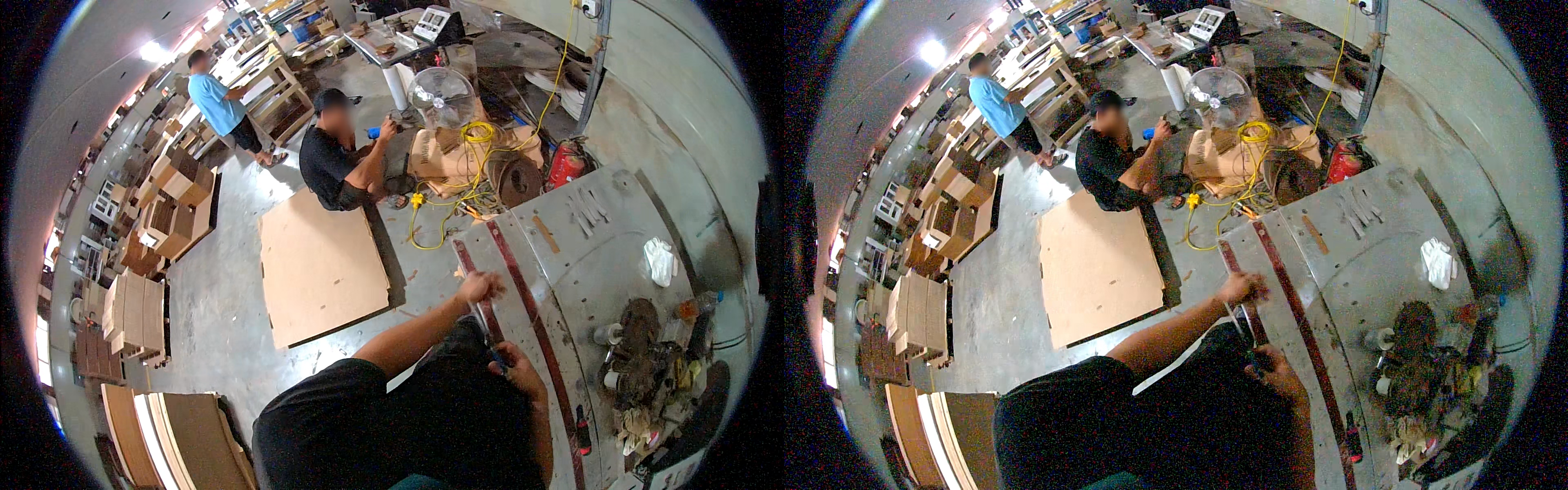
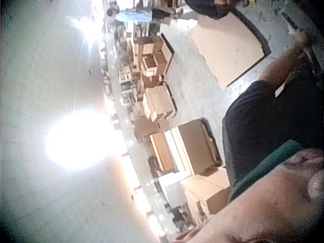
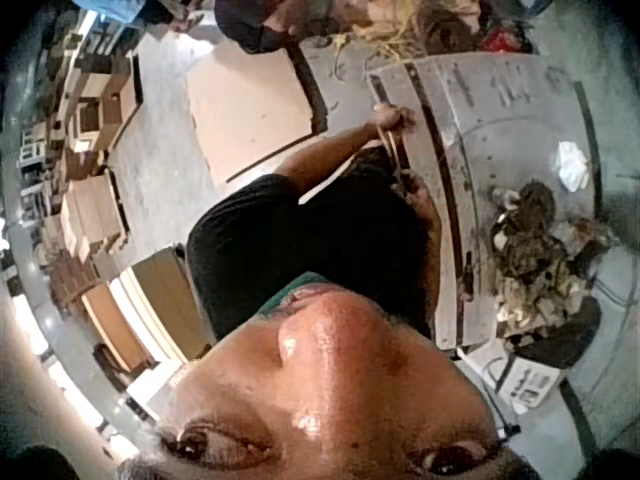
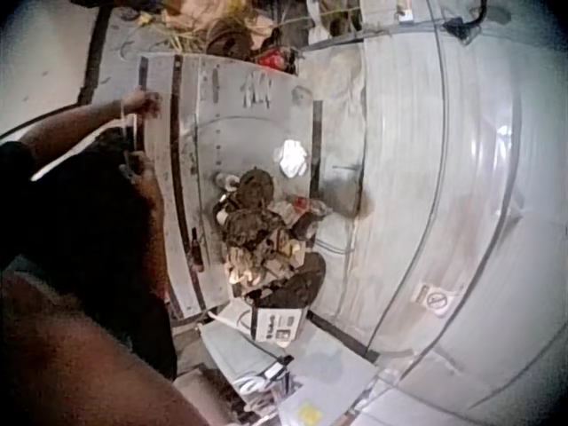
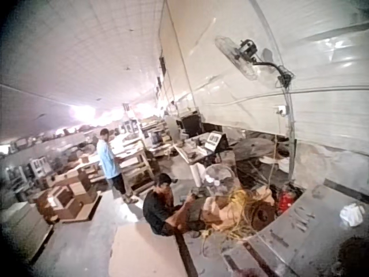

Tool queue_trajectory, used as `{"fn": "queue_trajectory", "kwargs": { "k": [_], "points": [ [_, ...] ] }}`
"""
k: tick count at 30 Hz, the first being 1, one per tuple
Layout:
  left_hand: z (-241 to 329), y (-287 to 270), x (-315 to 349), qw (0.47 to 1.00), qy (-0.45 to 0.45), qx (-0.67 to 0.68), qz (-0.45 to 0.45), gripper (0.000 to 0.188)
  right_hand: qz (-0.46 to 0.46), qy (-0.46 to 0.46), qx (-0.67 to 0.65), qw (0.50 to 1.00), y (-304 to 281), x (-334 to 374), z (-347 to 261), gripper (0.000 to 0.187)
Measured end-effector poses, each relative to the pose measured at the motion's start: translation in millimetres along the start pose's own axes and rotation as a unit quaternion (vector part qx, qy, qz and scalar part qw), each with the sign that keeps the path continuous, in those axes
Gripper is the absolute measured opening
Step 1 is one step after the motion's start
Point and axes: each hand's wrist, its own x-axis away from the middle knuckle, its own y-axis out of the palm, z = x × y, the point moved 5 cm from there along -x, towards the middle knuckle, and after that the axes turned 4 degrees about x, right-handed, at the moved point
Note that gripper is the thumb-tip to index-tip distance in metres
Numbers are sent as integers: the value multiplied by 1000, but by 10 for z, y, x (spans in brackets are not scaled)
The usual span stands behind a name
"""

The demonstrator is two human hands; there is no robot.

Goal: The person uses scissors to trim thin strips of wood veneer on a metal workbench, aligning them and cutting them to size.

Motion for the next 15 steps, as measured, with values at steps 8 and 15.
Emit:
{"fn": "queue_trajectory", "kwargs": {
  "k": [8,15],
  "points": [
    [2452,194,1106,894,400,26,200,59,27,-61,-234,970,-129,69,185,49],
    [3520,404,2167,737,664,11,124,57,23,-50,-232,971,-56,121,146,38]
  ]
}}
